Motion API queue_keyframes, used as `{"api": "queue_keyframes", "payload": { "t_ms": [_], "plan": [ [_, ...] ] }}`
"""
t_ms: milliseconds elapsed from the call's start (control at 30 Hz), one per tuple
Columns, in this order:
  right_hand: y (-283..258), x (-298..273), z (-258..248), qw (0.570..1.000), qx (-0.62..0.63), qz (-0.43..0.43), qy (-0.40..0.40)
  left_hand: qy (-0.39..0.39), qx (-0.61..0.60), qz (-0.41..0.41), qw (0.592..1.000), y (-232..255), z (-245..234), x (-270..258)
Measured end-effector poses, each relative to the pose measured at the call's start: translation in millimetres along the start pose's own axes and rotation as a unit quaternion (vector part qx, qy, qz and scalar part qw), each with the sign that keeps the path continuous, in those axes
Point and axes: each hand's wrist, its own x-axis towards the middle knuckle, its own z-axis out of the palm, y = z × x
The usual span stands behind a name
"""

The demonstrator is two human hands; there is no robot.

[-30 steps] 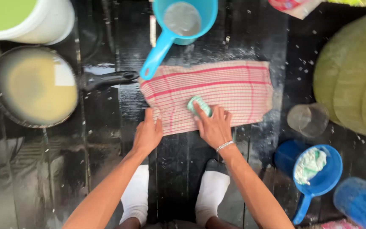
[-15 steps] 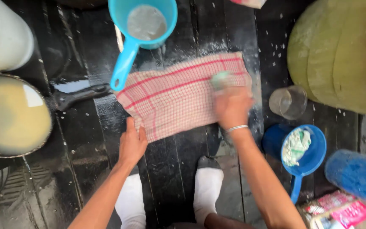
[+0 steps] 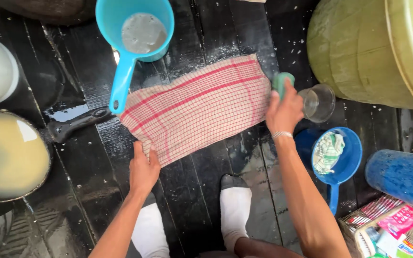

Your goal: Washing and scrubbing a cloth using soap and a brush.

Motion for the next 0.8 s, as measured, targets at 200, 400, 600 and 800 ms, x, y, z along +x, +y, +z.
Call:
{"api": "queue_keyframes", "payload": {
  "t_ms": [200, 400, 600, 800],
  "plan": [
    [15, -88, -11, 0.994, -0.038, 0.097, -0.037, 0.032, -0.066, 0.013, 0.997, -5, 3, 2],
    [-12, -73, -18, 0.995, -0.092, -0.024, -0.025, 0.083, -0.075, 0.028, 0.993, 2, -1, -7],
    [-14, -41, -21, 0.995, -0.068, -0.064, -0.043, 0.094, -0.063, 0.020, 0.993, -6, 3, -5],
    [-11, -44, -8, 0.995, -0.002, -0.065, -0.077, 0.072, -0.073, 0.005, 0.995, 0, 1, -5]
  ]
}}
